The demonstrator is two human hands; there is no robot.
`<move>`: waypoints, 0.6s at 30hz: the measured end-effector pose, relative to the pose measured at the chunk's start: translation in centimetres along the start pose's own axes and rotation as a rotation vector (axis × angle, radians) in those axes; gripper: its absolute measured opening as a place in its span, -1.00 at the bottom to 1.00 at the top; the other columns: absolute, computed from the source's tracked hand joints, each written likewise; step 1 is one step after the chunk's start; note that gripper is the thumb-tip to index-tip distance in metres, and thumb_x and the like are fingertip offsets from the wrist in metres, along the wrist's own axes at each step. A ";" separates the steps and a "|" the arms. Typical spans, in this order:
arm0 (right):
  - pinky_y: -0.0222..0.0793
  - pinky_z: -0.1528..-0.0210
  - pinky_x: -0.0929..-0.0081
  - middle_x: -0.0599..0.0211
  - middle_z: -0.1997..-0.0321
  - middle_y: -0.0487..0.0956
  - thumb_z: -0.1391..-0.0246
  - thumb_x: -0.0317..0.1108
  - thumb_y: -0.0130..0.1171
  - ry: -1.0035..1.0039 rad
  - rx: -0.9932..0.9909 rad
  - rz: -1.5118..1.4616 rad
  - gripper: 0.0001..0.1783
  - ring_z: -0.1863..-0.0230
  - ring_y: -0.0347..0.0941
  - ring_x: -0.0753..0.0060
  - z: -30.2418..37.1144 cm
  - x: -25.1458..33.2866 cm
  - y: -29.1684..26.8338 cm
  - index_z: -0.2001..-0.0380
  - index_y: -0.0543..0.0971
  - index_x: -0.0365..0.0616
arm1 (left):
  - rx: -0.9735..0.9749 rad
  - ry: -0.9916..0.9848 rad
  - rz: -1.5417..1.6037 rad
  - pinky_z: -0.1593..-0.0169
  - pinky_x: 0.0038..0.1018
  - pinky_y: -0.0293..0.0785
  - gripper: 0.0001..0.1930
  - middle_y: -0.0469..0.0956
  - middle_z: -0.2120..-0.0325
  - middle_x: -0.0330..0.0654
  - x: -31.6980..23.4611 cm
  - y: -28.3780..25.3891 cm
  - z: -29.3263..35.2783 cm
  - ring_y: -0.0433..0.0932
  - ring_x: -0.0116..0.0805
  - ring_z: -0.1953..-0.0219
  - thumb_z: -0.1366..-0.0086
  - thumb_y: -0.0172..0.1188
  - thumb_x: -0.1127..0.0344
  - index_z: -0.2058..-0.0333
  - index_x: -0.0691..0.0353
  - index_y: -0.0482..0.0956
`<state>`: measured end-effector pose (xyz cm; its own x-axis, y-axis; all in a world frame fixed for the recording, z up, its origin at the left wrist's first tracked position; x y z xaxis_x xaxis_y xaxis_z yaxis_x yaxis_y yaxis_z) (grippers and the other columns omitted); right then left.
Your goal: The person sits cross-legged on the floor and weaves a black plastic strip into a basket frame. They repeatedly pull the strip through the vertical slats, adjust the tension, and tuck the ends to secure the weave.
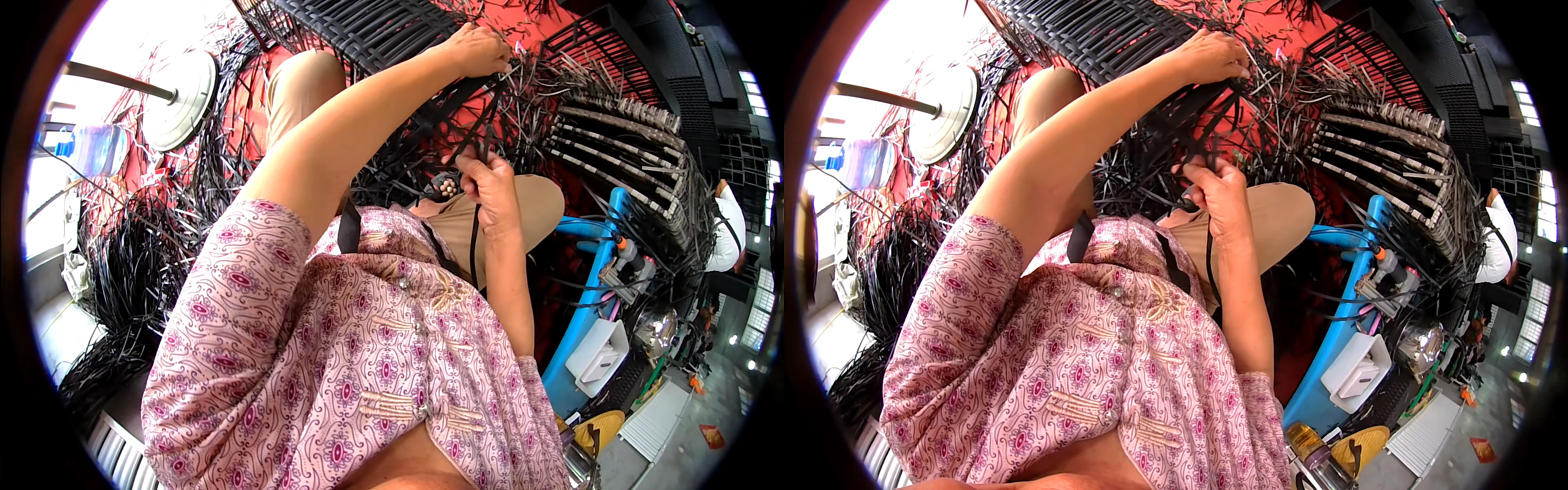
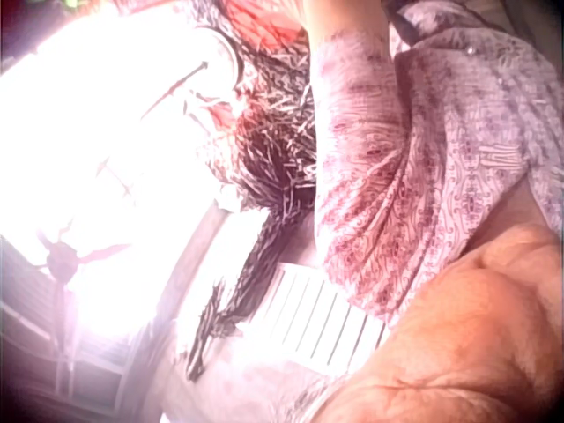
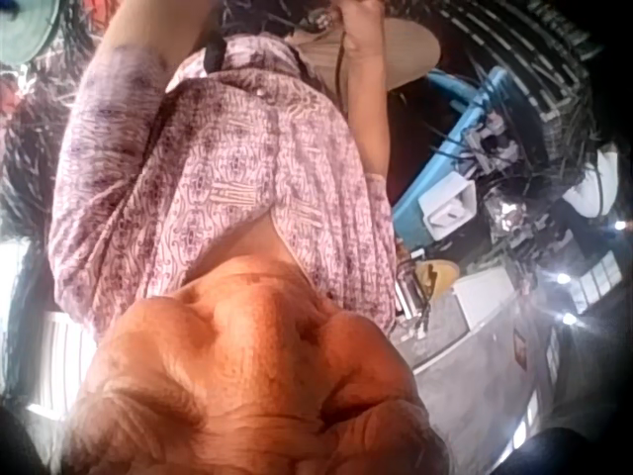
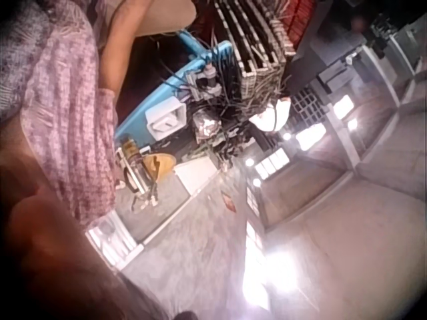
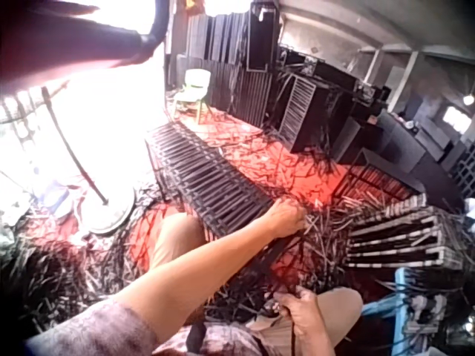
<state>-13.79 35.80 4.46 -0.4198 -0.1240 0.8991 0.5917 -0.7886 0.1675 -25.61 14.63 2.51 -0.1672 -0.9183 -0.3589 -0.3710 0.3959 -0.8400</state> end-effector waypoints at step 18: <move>0.04 0.72 0.82 0.52 0.51 0.53 -0.11 -0.28 0.18 -0.150 0.016 -0.079 -0.62 0.70 0.29 0.79 -0.8 -0.2 -0.4 0.00 0.54 -0.15 | -0.160 -0.513 0.907 0.14 -0.58 0.47 -0.75 0.59 0.36 -0.24 -10.0 -4.5 19.0 0.51 -0.59 0.26 -0.34 0.18 0.32 0.10 0.35 0.50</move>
<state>-14.56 35.68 3.91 -0.3587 0.0304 0.9330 0.5722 -0.7825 0.2455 -4.98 21.87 2.12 -0.0502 -0.1558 -0.9865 -0.4229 0.8981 -0.1203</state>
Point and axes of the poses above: each hand's wrist, its own z-axis away from the middle knuckle, its own y-axis out of the palm, x = y × z, the point moved 2 cm from there along -z, towards the middle knuckle
